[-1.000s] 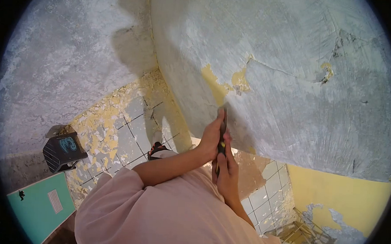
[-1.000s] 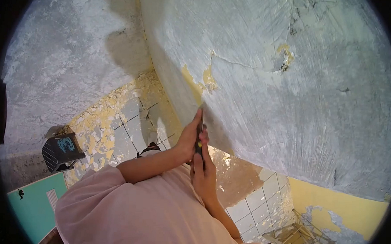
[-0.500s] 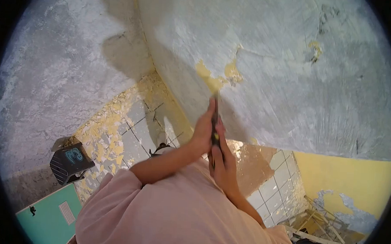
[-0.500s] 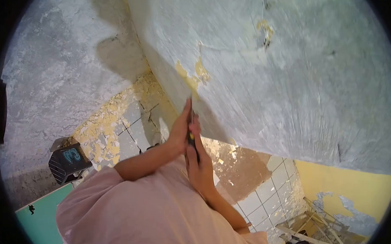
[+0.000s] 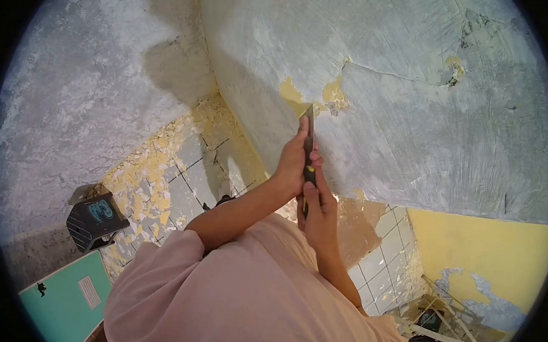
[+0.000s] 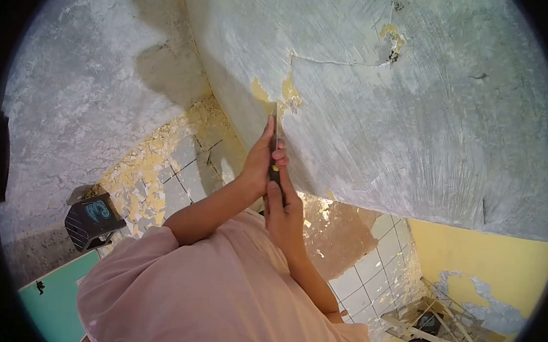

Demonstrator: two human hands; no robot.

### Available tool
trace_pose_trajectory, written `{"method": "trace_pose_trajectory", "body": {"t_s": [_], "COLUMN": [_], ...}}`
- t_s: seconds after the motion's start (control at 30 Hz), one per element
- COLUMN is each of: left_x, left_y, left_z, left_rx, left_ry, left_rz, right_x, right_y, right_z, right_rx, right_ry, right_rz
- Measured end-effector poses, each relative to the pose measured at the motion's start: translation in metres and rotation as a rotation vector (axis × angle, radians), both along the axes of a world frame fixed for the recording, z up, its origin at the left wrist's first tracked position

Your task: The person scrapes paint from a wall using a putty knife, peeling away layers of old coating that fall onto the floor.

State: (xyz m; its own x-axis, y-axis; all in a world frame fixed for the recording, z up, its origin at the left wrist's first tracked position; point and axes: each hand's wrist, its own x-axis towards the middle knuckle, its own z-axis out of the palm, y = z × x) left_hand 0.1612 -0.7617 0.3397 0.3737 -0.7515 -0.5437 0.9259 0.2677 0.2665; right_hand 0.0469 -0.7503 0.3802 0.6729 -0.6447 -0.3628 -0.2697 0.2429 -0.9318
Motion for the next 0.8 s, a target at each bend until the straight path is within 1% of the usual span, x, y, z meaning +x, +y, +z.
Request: {"method": "trace_pose_trajectory", "body": {"t_s": [0.03, 0.1, 0.13, 0.2, 0.27, 0.3, 0.33, 0.37, 0.4, 0.43, 0.53, 0.57, 0.67, 0.7, 0.77, 0.8], "left_x": [0.004, -0.009, -0.015, -0.006, 0.011, 0.012, 0.009, -0.001, -0.010, -0.016, -0.008, -0.010, -0.018, -0.014, -0.002, -0.005], "left_y": [0.008, 0.014, 0.011, -0.002, -0.002, 0.006, 0.012, 0.016, 0.018, 0.014, 0.006, 0.010, 0.013, 0.009, 0.000, 0.002], "left_z": [0.004, 0.017, 0.021, 0.012, 0.008, 0.016, 0.028, 0.038, 0.042, 0.034, 0.021, 0.017, 0.032, 0.029, 0.021, 0.025], "left_rx": [0.055, 0.039, 0.021, 0.061, 0.020, 0.078, 0.072, 0.097, 0.126, -0.030, 0.003, -0.010, 0.010, 0.009, 0.030, 0.027], "left_ry": [0.045, 0.025, 0.019, 0.092, 0.080, 0.089, 0.074, 0.042, 0.014, 0.004, -0.031, -0.003, 0.006, 0.010, 0.024, 0.025], "left_rz": [-0.109, -0.089, -0.073, -0.083, -0.012, -0.086, -0.077, -0.097, -0.115, -0.069, -0.075, -0.102, -0.104, -0.115, -0.038, -0.042], "right_x": [-0.002, -0.015, -0.012, -0.004, 0.011, 0.007, 0.004, -0.007, -0.012, -0.018, -0.009, -0.012, -0.014, -0.009, -0.005, -0.003], "right_y": [0.002, 0.014, 0.009, -0.002, 0.000, 0.005, 0.010, 0.015, 0.017, 0.019, 0.014, 0.017, 0.015, 0.009, 0.008, 0.008], "right_z": [0.000, -0.001, -0.006, -0.016, 0.009, 0.011, 0.013, 0.016, 0.018, 0.019, 0.007, 0.011, 0.019, 0.021, 0.016, 0.014], "right_rx": [-0.004, -0.051, -0.144, -0.334, 0.006, -0.133, -0.274, -0.189, -0.102, -0.017, 0.000, 0.069, -0.007, -0.049, -0.024, -0.004], "right_ry": [-0.009, -0.048, -0.098, -0.196, -0.017, -0.036, -0.054, -0.090, -0.067, -0.045, -0.079, -0.112, -0.102, -0.098, -0.059, -0.036], "right_rz": [0.002, -0.009, 0.001, 0.012, 0.011, 0.053, 0.085, 0.052, 0.013, -0.031, -0.057, -0.052, -0.042, -0.031, -0.044, -0.034]}}
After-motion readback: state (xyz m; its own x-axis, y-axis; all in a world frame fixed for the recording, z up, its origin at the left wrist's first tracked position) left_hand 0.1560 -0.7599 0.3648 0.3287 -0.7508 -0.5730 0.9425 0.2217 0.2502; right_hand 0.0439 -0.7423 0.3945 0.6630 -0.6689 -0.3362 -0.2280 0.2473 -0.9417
